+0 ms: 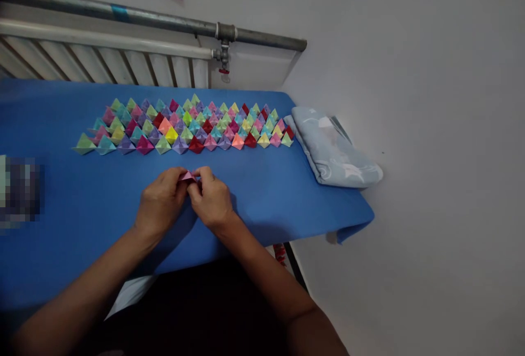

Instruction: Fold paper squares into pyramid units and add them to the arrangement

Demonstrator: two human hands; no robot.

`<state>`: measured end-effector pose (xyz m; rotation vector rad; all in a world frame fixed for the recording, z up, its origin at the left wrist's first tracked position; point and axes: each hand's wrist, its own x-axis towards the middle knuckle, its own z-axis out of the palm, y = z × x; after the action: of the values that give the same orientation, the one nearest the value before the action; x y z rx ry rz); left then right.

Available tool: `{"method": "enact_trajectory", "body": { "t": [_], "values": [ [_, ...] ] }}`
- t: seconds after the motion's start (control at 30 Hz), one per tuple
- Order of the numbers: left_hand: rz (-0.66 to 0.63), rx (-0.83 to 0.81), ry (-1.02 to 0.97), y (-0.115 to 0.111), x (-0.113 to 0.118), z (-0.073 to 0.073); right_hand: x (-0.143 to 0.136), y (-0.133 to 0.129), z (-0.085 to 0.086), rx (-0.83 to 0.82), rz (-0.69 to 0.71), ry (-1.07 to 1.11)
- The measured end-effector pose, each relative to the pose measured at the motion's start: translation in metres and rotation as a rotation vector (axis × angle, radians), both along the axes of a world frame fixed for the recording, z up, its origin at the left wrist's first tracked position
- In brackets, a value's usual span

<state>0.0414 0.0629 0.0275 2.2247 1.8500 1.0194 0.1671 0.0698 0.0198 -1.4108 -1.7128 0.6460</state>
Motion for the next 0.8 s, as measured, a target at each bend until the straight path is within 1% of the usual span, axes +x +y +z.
{"method": "enact_trajectory", "body": {
  "t": [0.1, 0.2, 0.33, 0.43, 0.57, 0.67, 0.73, 0.8],
  "values": [
    [-0.019, -0.038, -0.157, -0.005, -0.001, 0.005, 0.002, -0.001, -0.004, 0.024, 0.033, 0.096],
    [-0.044, -0.138, -0.306, -0.009, -0.004, 0.012, 0.005, -0.004, -0.007, 0.045, 0.068, 0.223],
    [-0.076, -0.311, -0.559, -0.011, -0.009, 0.016, 0.006, -0.006, -0.010, -0.001, 0.097, 0.393],
    [-0.111, -0.386, -0.743, -0.013, -0.014, 0.020, 0.007, -0.008, -0.011, -0.026, 0.106, 0.456],
    [-0.162, -0.480, -0.883, -0.016, -0.021, 0.029, 0.008, -0.010, -0.012, -0.011, 0.124, 0.470],
    [-0.169, -0.567, -0.989, -0.018, -0.025, 0.032, 0.010, -0.013, -0.010, 0.022, 0.127, 0.408],
    [-0.145, -0.566, -1.025, -0.019, -0.024, 0.031, 0.011, -0.015, -0.007, 0.061, 0.147, 0.364],
    [-0.114, -0.527, -1.040, -0.020, -0.023, 0.028, 0.012, -0.017, -0.002, 0.094, 0.184, 0.342]
  ]
}}
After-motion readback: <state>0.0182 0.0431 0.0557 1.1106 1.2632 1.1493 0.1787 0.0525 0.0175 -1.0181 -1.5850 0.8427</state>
